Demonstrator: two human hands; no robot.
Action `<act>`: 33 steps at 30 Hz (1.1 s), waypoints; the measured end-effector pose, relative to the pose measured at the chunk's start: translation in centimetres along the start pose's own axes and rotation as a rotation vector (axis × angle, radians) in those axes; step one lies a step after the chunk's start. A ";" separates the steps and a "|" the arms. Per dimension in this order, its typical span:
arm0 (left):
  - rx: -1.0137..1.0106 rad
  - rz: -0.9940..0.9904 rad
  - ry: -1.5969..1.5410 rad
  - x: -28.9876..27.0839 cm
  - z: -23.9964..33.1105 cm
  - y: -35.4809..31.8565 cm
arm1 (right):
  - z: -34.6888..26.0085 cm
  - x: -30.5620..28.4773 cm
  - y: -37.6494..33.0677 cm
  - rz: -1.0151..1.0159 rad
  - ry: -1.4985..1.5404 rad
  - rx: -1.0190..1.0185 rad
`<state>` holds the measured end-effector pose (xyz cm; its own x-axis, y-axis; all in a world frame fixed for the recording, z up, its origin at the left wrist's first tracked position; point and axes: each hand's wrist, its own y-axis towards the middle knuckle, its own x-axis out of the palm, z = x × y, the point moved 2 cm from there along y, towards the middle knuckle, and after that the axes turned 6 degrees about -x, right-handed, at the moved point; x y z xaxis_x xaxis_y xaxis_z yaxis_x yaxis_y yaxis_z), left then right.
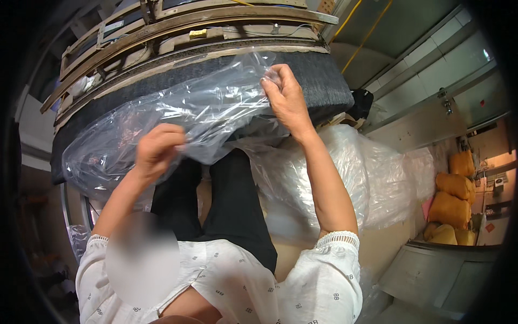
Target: Wrapping a large dark grey foam or rubber part in plastic protective film.
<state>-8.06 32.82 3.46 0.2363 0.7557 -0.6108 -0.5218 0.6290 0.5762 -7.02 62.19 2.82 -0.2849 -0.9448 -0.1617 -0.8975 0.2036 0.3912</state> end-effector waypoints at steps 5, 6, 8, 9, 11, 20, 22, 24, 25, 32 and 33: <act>-0.815 0.801 -0.855 -9.5 0.6 -3.6 | -6.7 1.9 -2.7 -0.369 0.049 0.124; -0.818 0.835 -0.821 -11.3 -0.2 -5.3 | -8.3 2.8 -3.2 -0.378 0.103 0.128; -0.927 0.740 -0.631 -13.8 -4.1 -8.6 | -10.5 4.0 -4.1 -0.430 0.068 0.079; -0.933 0.744 -0.630 -14.1 -3.9 -8.1 | -11.3 4.3 -4.7 -0.443 0.019 0.045; -0.539 0.814 -0.152 -15.3 -1.1 -5.8 | -12.8 5.4 -5.5 -0.433 -0.010 0.009; -0.017 -0.335 -0.049 -6.9 6.2 5.3 | -15.3 5.4 -6.7 -0.392 -0.184 -0.121; -0.179 -0.308 -0.272 -6.7 5.7 5.1 | -15.0 5.0 -6.7 -0.440 -0.245 -0.040; -0.181 -0.378 -0.466 -7.8 5.6 5.0 | -12.3 4.5 -7.2 -0.542 -0.256 0.020; -0.216 -0.432 -0.622 -8.8 5.5 4.7 | -10.2 4.4 -8.0 -0.674 -0.258 0.067; -0.573 0.506 -0.890 -21.6 0.3 -0.1 | 12.8 -10.6 -20.9 -1.057 -1.301 0.806; -0.556 0.364 -0.927 -23.4 -1.7 -1.9 | 14.3 -14.4 -21.4 -1.052 -1.342 0.859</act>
<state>-13.99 13.69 15.75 0.3909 0.8658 0.3123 -0.9194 0.3516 0.1760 11.47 75.12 -16.15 0.7501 -0.0475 -0.6597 -0.6373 0.2146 -0.7401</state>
